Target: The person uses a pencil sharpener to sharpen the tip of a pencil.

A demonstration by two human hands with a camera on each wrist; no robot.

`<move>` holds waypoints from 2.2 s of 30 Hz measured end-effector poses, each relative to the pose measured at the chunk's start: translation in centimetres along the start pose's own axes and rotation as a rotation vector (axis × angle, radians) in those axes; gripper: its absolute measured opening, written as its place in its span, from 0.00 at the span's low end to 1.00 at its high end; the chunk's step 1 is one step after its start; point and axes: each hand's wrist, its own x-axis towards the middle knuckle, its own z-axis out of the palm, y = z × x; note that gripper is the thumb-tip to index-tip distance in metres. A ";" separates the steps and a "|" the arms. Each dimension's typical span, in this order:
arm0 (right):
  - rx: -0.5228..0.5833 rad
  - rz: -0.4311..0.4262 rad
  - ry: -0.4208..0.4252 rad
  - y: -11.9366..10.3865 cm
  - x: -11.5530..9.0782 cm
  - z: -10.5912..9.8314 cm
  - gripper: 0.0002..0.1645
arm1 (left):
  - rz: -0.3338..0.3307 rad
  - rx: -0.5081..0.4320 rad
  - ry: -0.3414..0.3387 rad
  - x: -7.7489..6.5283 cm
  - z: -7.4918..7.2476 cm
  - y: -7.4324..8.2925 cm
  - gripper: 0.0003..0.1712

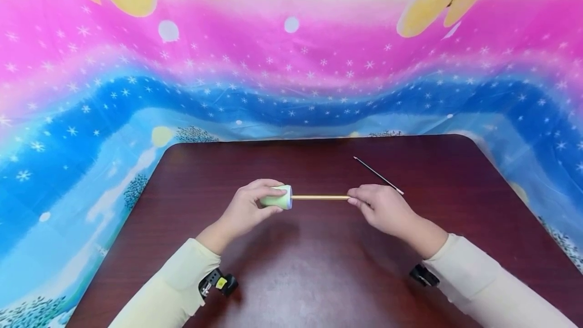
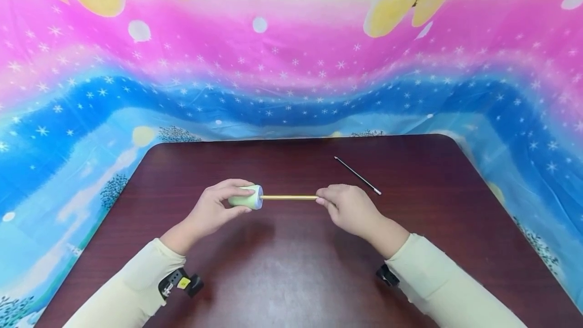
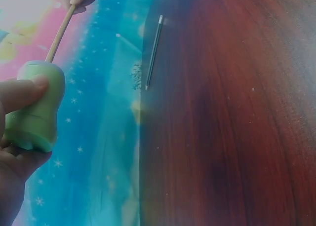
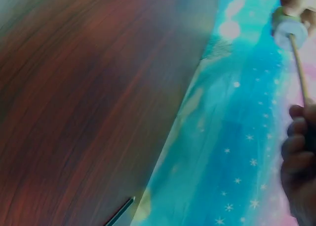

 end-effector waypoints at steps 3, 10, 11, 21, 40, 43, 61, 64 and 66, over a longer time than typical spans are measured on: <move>0.249 0.294 -0.244 -0.4 0.7 -1.2 0.09 | 0.063 0.034 -0.006 0.0 0.0 -0.1 0.23; 0.125 0.222 -0.212 -0.1 1.4 -1.0 0.08 | 0.007 0.005 0.009 0.0 -0.2 -0.4 0.21; 0.038 0.148 -0.151 0.0 1.3 -0.7 0.07 | -0.035 -0.023 0.010 0.0 -0.2 -0.5 0.21; 0.029 0.150 -0.059 -0.5 0.4 0.7 0.03 | -0.034 -0.028 -0.004 0.0 0.0 -0.4 0.21; 0.320 0.338 -0.264 0.2 1.2 -0.4 0.11 | 0.054 0.039 0.045 -0.1 0.1 -0.5 0.22; 0.023 0.143 -0.066 0.3 0.8 0.2 0.13 | -0.073 -0.034 0.019 0.0 -0.1 -0.4 0.22; 0.288 0.218 -0.260 0.5 1.1 -0.8 0.06 | 0.103 0.070 0.023 0.1 -0.1 -0.4 0.22; 0.470 0.371 -0.377 0.6 1.4 -1.3 0.09 | 0.222 0.124 0.052 0.2 -0.1 -0.5 0.22; 0.511 0.423 -0.402 0.5 1.6 -1.4 0.09 | 0.256 0.142 0.072 0.3 -0.1 -0.6 0.22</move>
